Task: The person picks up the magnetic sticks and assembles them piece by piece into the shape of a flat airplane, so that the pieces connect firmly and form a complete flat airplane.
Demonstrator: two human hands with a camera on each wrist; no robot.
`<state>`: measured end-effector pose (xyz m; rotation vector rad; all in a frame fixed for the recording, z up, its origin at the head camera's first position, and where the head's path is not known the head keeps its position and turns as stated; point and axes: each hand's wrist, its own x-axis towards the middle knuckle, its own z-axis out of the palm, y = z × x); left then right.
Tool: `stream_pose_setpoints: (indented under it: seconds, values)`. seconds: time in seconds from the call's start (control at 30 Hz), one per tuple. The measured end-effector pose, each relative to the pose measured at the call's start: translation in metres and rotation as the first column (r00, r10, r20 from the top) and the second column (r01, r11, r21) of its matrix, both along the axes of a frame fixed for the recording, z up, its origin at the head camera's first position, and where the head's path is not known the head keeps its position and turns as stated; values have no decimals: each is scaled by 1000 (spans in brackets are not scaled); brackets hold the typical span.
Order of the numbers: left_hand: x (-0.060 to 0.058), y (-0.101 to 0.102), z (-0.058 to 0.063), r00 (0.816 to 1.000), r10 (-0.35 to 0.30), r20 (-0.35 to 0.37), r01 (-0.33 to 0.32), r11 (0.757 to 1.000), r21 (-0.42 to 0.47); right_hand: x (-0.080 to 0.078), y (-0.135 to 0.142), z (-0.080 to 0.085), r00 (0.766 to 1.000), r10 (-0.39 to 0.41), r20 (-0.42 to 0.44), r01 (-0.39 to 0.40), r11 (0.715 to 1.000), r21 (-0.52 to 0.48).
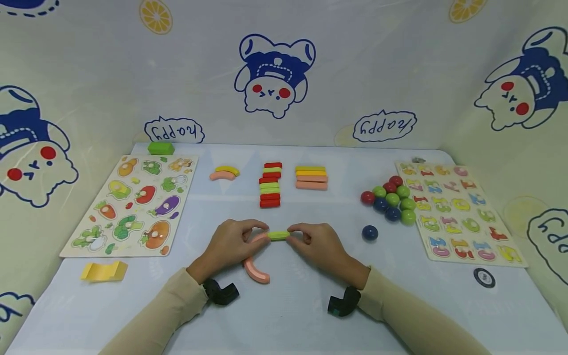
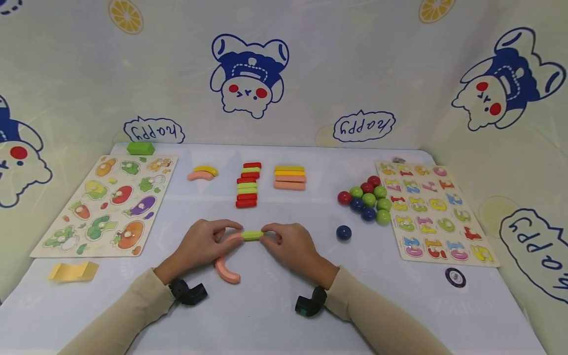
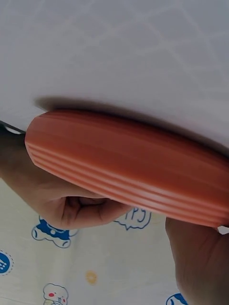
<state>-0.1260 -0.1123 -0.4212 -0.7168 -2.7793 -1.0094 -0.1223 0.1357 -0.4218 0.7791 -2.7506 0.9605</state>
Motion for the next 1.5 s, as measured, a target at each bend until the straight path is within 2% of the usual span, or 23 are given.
stream_pose_setpoints:
  seconds: [0.27,0.53,0.77,1.0,1.13,1.27,1.37,1.5]
  values:
    - [0,3,0,1000,-15,25,15,1000,-10,0,2,-3,1000,16,-12,-16,1000,8]
    - [0,3,0,999,6,34,-6,1000,-13,0,4,-3,999,24,-31,-25,999,-26]
    - [3,-1,-3,999,11,39,-11,1000,-15,10,26,5,1000,-6,10,6,998,-55]
    - [3,-2,-2,999,13,46,-13,1000,-2,31,70,11,996,-81,22,82,996,-36]
    - [2,-2,-2,999,4,47,-4,1000,-2,38,98,13,989,-143,-28,144,990,4]
    - [1,-1,-3,999,-11,38,11,1000,7,34,124,18,962,-259,-87,262,965,27]
    - [0,1,-3,999,-21,39,20,1000,17,29,141,21,938,-332,-99,337,941,35]
    - [0,1,-2,999,-24,48,23,1000,18,23,156,20,926,-370,-74,373,927,39]
